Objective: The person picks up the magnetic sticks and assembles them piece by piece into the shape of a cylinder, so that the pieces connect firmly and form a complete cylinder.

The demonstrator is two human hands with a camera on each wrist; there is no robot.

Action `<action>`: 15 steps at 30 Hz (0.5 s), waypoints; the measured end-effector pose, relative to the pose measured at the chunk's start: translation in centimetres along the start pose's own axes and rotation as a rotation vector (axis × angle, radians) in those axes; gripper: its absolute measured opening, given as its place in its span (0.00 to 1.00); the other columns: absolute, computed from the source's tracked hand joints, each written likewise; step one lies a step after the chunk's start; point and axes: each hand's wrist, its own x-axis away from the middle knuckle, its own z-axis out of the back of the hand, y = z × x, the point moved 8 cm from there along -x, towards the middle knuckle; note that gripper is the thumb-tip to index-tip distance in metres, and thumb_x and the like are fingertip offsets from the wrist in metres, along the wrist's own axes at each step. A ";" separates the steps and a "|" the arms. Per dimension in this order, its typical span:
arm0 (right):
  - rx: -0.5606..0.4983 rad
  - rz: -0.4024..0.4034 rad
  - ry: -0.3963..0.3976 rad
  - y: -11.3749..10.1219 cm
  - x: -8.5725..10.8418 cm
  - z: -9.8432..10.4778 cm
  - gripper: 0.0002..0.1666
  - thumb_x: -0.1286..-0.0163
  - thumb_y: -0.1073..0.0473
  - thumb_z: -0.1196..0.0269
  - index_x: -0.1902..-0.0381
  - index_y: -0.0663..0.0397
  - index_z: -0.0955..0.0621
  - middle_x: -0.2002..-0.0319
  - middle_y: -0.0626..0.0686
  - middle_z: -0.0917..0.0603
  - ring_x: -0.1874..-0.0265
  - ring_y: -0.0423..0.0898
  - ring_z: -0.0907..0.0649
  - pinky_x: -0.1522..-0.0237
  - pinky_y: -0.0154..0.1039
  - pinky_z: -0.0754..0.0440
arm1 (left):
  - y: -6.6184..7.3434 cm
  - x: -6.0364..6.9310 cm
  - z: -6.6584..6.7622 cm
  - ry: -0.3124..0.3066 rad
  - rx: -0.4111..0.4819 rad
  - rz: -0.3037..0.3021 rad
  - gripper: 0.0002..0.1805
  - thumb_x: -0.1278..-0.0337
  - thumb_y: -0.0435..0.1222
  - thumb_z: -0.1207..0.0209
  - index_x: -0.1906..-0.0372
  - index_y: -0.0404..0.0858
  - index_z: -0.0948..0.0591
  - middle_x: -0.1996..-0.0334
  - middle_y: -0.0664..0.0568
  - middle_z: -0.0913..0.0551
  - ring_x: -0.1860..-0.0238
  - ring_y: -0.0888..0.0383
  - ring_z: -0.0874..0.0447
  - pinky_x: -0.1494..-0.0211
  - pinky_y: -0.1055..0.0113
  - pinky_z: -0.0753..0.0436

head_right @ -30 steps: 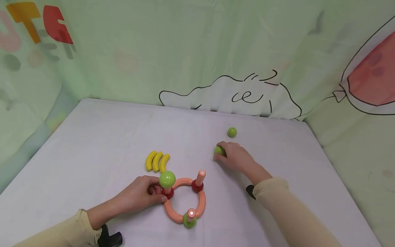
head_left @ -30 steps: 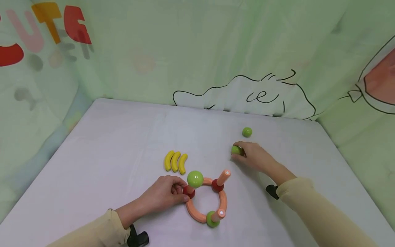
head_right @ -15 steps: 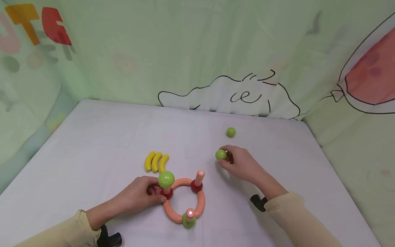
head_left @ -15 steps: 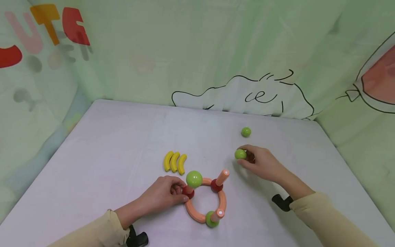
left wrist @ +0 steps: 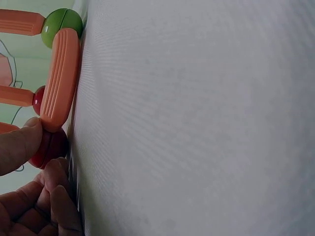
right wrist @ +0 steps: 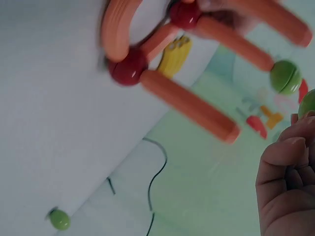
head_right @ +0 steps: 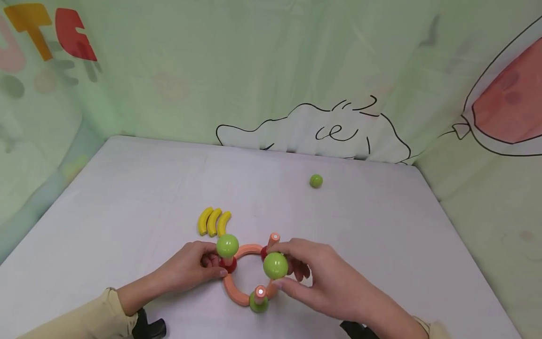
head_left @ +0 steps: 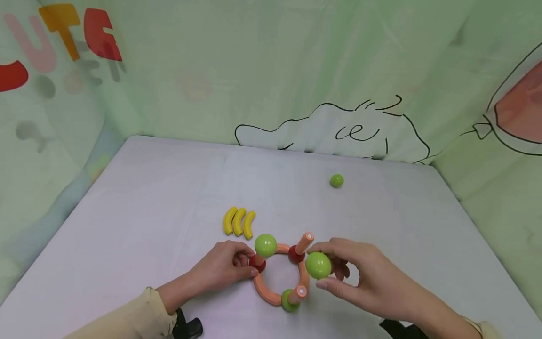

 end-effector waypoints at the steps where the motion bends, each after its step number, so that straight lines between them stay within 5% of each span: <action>1: -0.016 0.022 -0.017 -0.4 0.1 -0.4 0.25 0.37 0.64 0.27 0.43 0.47 0.20 0.64 0.39 0.20 0.69 0.32 0.24 0.69 0.25 0.25 | 0.0 0.0 0.0 0.000 0.000 0.000 0.16 0.46 0.34 0.27 0.53 0.33 0.15 0.74 0.56 0.21 0.70 0.59 0.25 0.68 0.73 0.26; 15: 0.048 -0.036 -0.137 -0.9 0.4 -2.7 0.21 0.31 0.55 0.30 0.42 0.42 0.22 0.63 0.36 0.22 0.66 0.28 0.26 0.69 0.23 0.24 | 0.0 0.0 0.0 -0.002 0.007 -0.010 0.15 0.46 0.35 0.27 0.54 0.34 0.14 0.73 0.56 0.21 0.70 0.60 0.24 0.67 0.73 0.26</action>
